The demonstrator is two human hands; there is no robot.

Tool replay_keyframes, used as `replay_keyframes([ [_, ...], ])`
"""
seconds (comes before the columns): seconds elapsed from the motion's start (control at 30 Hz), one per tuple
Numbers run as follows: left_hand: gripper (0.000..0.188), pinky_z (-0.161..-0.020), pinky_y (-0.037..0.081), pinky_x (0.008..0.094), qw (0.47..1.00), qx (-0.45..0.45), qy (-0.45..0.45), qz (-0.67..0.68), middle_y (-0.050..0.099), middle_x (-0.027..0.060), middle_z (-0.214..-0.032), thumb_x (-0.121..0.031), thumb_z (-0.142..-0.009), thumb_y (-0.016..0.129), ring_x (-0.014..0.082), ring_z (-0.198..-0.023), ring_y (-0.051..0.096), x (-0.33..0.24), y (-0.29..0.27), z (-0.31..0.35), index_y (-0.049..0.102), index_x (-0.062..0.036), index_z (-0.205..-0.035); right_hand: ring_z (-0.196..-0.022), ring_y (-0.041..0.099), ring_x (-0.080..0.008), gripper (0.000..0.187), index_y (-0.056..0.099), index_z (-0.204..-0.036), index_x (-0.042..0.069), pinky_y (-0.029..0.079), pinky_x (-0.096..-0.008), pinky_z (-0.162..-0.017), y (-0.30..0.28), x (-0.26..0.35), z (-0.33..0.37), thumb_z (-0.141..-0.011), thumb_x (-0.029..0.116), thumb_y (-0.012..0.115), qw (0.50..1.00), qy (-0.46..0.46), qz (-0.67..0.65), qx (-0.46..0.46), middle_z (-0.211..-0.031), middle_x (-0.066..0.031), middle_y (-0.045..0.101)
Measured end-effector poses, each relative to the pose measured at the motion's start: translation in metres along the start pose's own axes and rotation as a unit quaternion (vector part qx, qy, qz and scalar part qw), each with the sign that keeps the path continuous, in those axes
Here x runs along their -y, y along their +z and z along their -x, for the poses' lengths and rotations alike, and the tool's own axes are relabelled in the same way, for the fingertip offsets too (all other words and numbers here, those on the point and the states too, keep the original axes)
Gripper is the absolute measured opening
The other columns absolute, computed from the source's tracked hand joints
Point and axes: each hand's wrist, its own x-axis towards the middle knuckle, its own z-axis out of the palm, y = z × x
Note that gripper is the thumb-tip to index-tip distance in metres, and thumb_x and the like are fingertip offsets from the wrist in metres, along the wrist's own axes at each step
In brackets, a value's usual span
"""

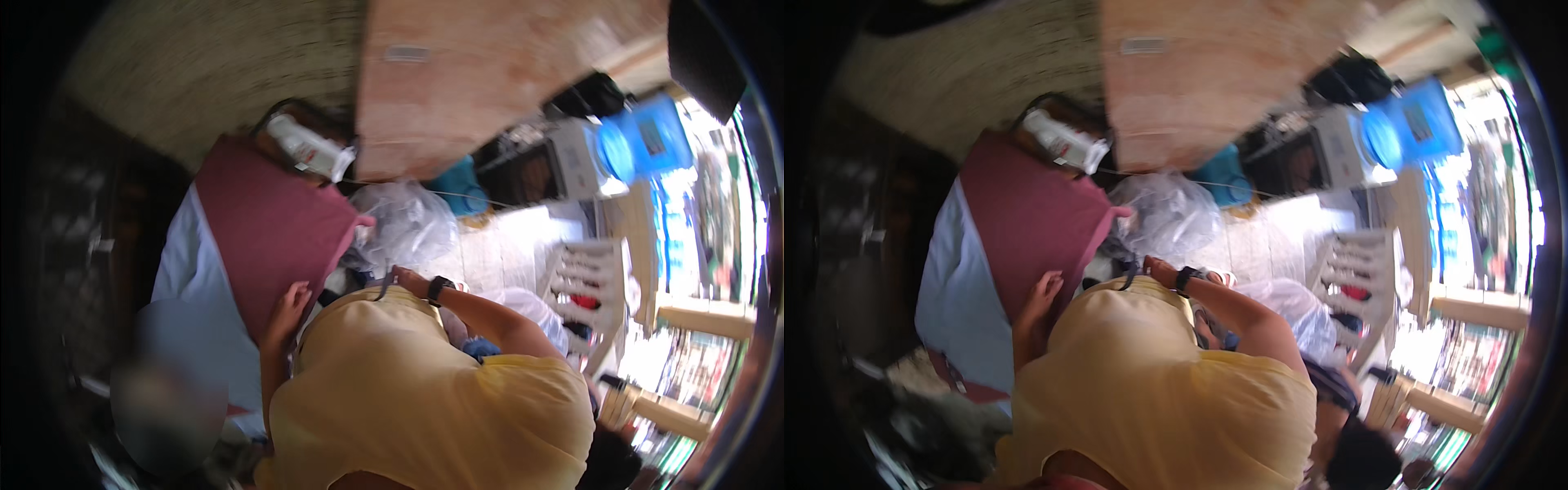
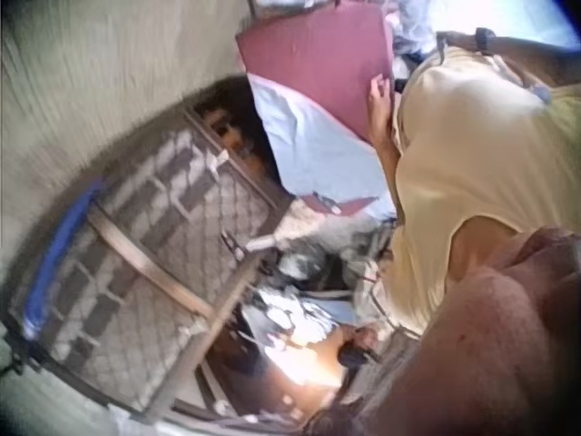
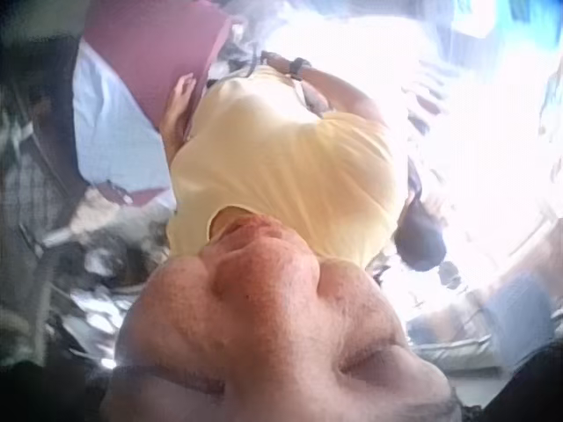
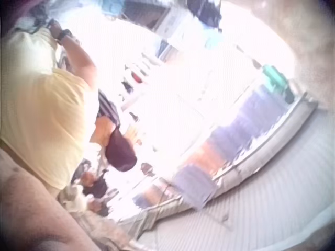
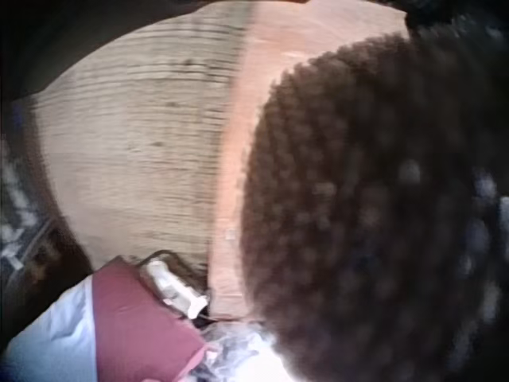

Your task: The person irons a blue shirt on an ironing board by moving the iron across various sections of the garment's fabric.

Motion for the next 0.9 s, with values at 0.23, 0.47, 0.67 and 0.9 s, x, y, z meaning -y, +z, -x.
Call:
replay_keyframes([
  [0.23, 0.031, -0.083, 0.050, 0.0399, 0.984, -0.170, -0.040, 0.044, 0.066, 0.0201, -0.110, -0.022, -0.097, 0.059, 0.0338, -0.099, 0.064, -0.032, -0.012, 0.049, 0.056, -0.0027, -0.120, -0.094, 0.063, -0.0162, 0.040, 0.058, -0.118, 0.005, 0.053, -0.0293, -0.075, -0.076, 0.011, 0.014, -0.081, 0.007, 0.073, 0.971, 0.063, -0.178, 0.146, -0.107, -0.0056, 0.063],
  [0.47, 0.033, -0.090, 0.045, 0.0450, 0.818, -0.564, -0.084, -0.080, 0.057, 0.0213, -0.110, -0.013, -0.087, 0.066, 0.0398, -0.101, 0.054, 0.036, -0.008, 0.102, 0.058, -0.0026, -0.117, -0.085, 0.067, -0.0252, 0.027, 0.060, -0.105, 0.002, 0.055, -0.0338, -0.066, -0.109, 0.149, -0.081, -0.082, 0.009, 0.072, 0.956, -0.271, 0.112, 0.002, -0.099, -0.0141, 0.065],
  [0.67, 0.038, -0.089, 0.047, 0.0429, 0.672, -0.723, -0.152, 0.051, 0.053, 0.0222, -0.115, -0.009, -0.084, 0.065, 0.0377, -0.102, 0.054, 0.135, -0.071, 0.114, 0.056, -0.0020, -0.120, -0.079, 0.065, -0.0262, 0.027, 0.060, -0.106, 0.001, 0.053, -0.0369, -0.071, -0.033, 0.302, -0.174, -0.085, 0.015, 0.069, 0.911, -0.356, 0.172, 0.115, -0.097, -0.0144, 0.065],
  [0.9, 0.051, -0.080, 0.049, 0.0431, 0.634, -0.729, -0.243, 0.087, 0.057, 0.0219, -0.106, -0.017, -0.080, 0.072, 0.0370, -0.095, 0.059, 0.165, -0.135, 0.066, 0.049, 0.0040, -0.121, -0.083, 0.062, -0.0272, 0.029, 0.058, -0.112, 0.003, 0.052, -0.0364, -0.073, 0.058, 0.414, -0.196, -0.086, 0.012, 0.067, 0.880, -0.404, 0.182, 0.169, -0.100, -0.0145, 0.063],
])
